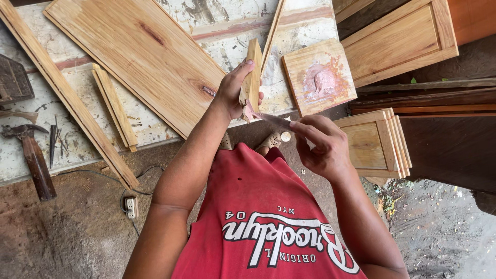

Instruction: The person uses an electric sander to smooth a thin wooden strip, then applies pink filler to the strip's edges with a metal spatula. The person handles multiple wooden pieces and tools on a cluttered workbench.

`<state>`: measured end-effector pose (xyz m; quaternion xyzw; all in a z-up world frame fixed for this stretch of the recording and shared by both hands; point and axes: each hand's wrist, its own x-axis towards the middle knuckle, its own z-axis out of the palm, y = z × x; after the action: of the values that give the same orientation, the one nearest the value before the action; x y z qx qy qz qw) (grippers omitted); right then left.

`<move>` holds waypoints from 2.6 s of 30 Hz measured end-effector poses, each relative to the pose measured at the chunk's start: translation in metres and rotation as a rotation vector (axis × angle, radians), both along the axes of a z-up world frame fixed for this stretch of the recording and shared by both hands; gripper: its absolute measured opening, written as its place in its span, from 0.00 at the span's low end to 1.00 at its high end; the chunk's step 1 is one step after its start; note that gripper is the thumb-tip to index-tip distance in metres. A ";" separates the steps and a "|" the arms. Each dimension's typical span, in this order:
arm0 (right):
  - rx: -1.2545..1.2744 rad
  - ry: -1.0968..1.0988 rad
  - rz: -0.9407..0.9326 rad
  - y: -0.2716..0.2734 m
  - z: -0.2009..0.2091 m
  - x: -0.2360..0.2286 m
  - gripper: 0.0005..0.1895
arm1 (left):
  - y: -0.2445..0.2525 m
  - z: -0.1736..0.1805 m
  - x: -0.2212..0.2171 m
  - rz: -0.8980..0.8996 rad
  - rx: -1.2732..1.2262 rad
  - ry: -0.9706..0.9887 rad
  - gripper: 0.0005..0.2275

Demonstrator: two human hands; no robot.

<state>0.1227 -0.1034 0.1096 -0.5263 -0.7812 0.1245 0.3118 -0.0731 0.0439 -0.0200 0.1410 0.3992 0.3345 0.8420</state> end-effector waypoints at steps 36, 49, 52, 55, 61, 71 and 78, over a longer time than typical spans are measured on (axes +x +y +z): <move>-0.497 0.072 -0.421 0.020 -0.273 0.216 0.14 | -0.068 0.046 -0.062 0.114 0.597 0.269 0.19; -0.819 0.423 -0.403 0.029 -0.183 0.162 0.12 | -0.068 0.013 0.002 0.169 0.367 0.930 0.19; -0.602 0.514 -0.240 0.017 -0.123 0.128 0.10 | -0.072 0.011 0.013 0.051 0.448 1.031 0.20; -0.280 0.425 -0.111 0.011 -0.076 0.096 0.11 | -0.075 0.016 0.020 -0.012 0.565 1.124 0.23; -0.161 0.412 -0.215 0.017 -0.040 0.059 0.13 | -0.077 0.024 0.025 -0.008 0.785 1.185 0.23; -0.336 0.462 -0.299 -0.010 -0.019 0.039 0.16 | -0.072 0.023 0.012 0.186 0.915 1.254 0.22; -0.344 0.455 -0.334 -0.017 -0.019 0.012 0.18 | -0.067 0.025 0.006 0.204 0.999 1.218 0.20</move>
<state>0.1351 -0.1207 0.0904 -0.6507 -0.5620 0.3164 0.4008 -0.0666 -0.0232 0.0050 0.6228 0.6033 0.4133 0.2779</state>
